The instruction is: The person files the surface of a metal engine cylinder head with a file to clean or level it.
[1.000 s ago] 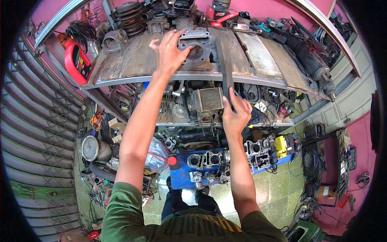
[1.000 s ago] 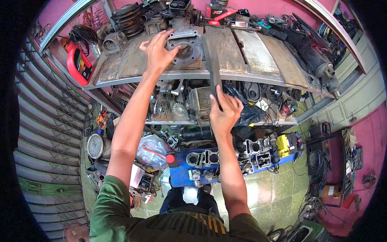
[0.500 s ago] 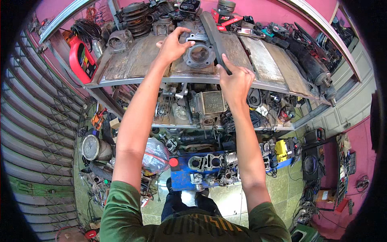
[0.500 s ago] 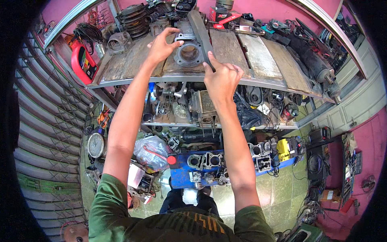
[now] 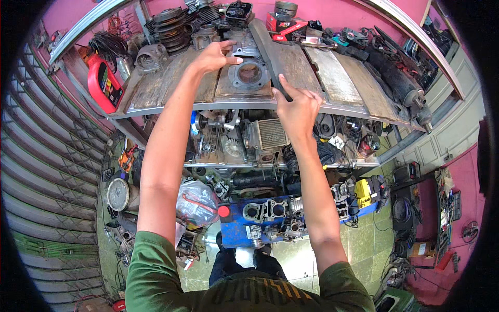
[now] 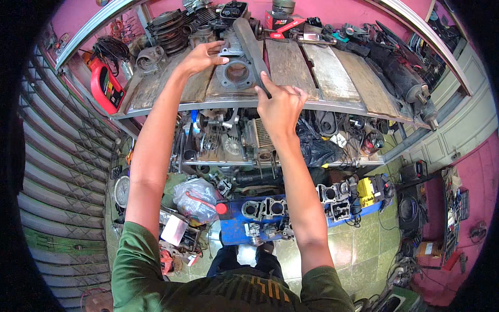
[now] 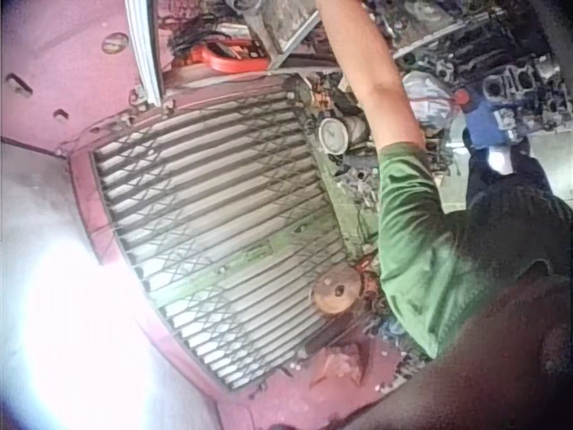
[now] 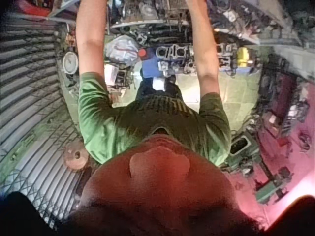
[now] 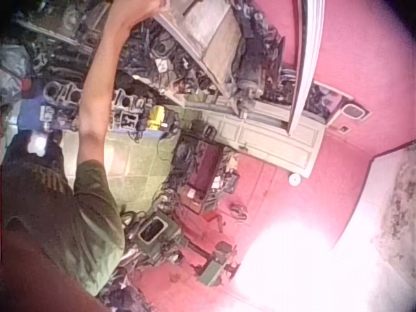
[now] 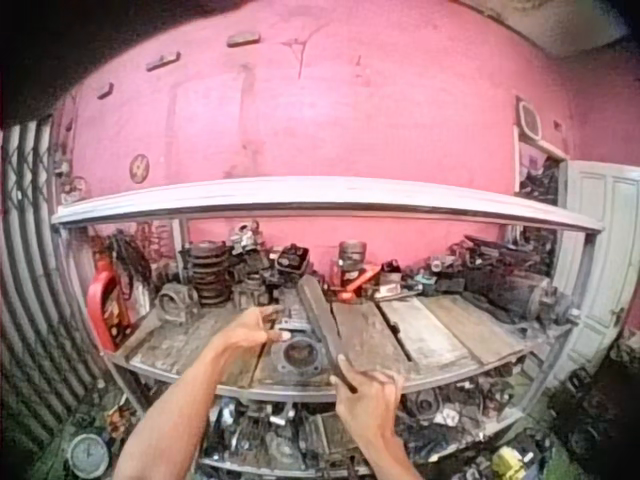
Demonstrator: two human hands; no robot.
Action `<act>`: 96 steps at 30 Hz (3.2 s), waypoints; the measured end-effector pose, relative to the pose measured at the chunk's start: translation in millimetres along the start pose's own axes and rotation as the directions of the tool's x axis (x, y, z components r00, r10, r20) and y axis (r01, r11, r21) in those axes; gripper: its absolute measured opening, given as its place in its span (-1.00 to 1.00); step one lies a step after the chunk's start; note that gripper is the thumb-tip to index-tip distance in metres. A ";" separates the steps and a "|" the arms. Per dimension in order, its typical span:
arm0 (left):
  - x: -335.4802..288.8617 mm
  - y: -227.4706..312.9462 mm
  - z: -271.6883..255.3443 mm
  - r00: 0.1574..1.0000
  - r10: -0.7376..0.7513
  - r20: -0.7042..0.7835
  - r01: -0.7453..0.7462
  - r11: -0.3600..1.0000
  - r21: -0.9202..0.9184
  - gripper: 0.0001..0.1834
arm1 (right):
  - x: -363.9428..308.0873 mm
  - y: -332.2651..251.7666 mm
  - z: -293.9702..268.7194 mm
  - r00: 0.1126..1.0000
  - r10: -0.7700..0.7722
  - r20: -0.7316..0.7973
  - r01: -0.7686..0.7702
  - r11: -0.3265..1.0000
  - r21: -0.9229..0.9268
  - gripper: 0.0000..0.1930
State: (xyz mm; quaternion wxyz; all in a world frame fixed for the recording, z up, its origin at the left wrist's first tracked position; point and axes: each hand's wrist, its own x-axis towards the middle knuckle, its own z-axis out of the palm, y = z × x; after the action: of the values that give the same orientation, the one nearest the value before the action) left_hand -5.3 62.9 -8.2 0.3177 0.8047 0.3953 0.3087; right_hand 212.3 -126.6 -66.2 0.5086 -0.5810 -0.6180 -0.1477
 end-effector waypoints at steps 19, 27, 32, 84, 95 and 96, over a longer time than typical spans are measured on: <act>-51.9 32.1 19.2 0.931 0.281 -0.234 -0.168 0.896 0.410 -0.08 | -33.7 -0.6 -28.7 0.997 0.052 -0.063 -0.045 0.994 0.096 -0.62; -83.0 17.7 29.5 0.869 0.382 -0.316 -0.212 0.862 0.460 -0.04 | -47.4 -20.7 -37.8 0.997 0.005 -0.082 0.007 0.988 0.153 -0.56; -92.3 14.8 41.6 0.835 0.427 -0.347 -0.226 0.841 0.491 -0.04 | -49.1 -36.8 -36.8 0.995 -0.044 -0.090 0.052 0.994 0.095 -0.53; -83.0 3.8 53.1 0.821 0.407 -0.401 -0.206 0.866 0.456 -0.09 | -104.7 -36.4 -38.2 0.991 -0.113 -0.074 0.118 0.991 0.069 -0.51; -78.4 -3.8 40.6 0.807 0.459 -0.372 -0.243 0.832 0.500 -0.12 | -112.3 -32.4 -47.8 0.997 -0.024 -0.070 0.030 0.996 0.083 -0.56; -77.1 3.2 48.0 0.820 0.430 -0.378 -0.200 0.834 0.514 -0.12 | -96.1 -32.2 -50.4 0.993 -0.052 -0.102 0.058 0.996 0.062 -0.56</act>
State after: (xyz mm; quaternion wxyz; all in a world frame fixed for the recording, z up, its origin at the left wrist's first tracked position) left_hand -6.3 -15.6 -53.9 -0.0433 0.8094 0.3789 0.4467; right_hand 188.9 -229.3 -107.9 0.5534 -0.5387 -0.6120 -0.1703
